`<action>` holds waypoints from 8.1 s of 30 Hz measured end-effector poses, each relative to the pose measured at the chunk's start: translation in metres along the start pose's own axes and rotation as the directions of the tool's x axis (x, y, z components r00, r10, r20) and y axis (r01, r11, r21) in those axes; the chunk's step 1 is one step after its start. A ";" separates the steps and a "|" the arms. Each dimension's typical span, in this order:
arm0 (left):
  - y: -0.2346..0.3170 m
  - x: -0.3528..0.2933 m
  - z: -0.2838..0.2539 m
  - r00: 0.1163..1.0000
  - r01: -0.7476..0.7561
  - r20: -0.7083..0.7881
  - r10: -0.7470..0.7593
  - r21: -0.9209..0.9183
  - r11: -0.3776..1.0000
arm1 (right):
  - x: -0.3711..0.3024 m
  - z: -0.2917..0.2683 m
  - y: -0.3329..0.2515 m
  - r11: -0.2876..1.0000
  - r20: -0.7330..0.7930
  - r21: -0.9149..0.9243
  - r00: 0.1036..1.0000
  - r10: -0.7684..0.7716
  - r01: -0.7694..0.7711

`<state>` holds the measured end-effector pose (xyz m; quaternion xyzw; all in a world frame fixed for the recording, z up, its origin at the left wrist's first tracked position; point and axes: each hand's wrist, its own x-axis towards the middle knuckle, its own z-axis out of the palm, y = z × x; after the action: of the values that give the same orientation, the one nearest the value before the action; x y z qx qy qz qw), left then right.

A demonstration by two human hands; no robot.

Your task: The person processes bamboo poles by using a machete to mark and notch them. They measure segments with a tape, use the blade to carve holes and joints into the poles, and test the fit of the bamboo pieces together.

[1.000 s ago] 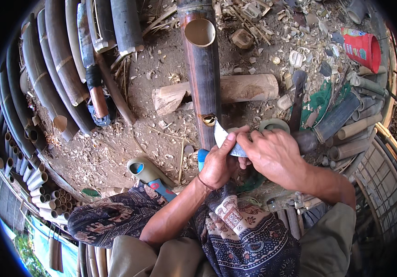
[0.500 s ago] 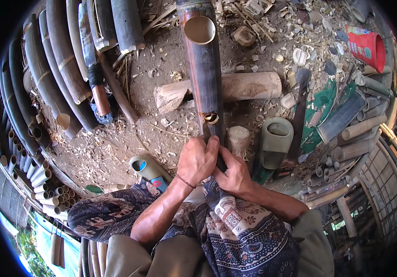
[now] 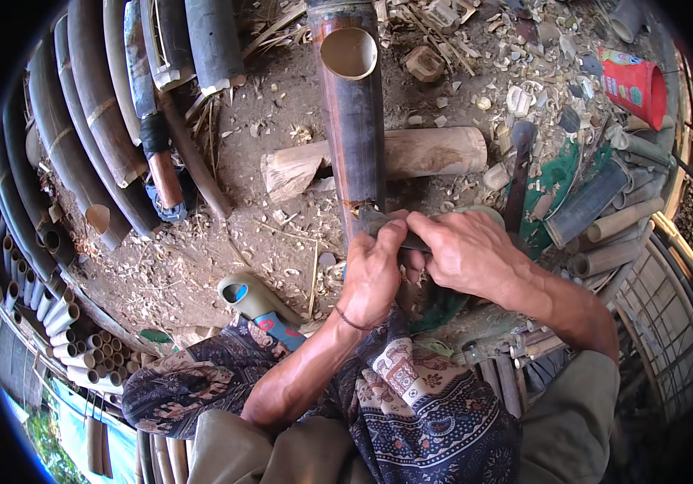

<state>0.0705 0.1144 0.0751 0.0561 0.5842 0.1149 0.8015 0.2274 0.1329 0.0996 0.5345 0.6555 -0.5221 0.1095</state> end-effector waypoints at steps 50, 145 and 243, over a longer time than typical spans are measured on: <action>0.145 -0.055 -0.037 0.834 -0.299 0.544 0.096 0.591 -0.749 | 0.027 0.099 -0.065 -0.878 -0.053 0.458 0.991 0.126 0.136; 0.166 -0.058 -0.012 0.939 -0.320 0.247 -0.237 0.382 -0.867 | 0.042 0.136 -0.075 -0.903 -0.173 0.390 0.949 -0.264 -0.180; 0.123 -0.021 -0.204 0.495 -0.635 -0.137 0.858 0.616 0.465 | -0.122 0.338 0.062 0.916 -0.852 0.388 0.339 0.399 -0.104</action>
<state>-0.1442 0.2186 0.0586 0.4869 0.6636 0.3219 0.4679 0.1874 -0.2167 0.0043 0.8371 0.4369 -0.1963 -0.2643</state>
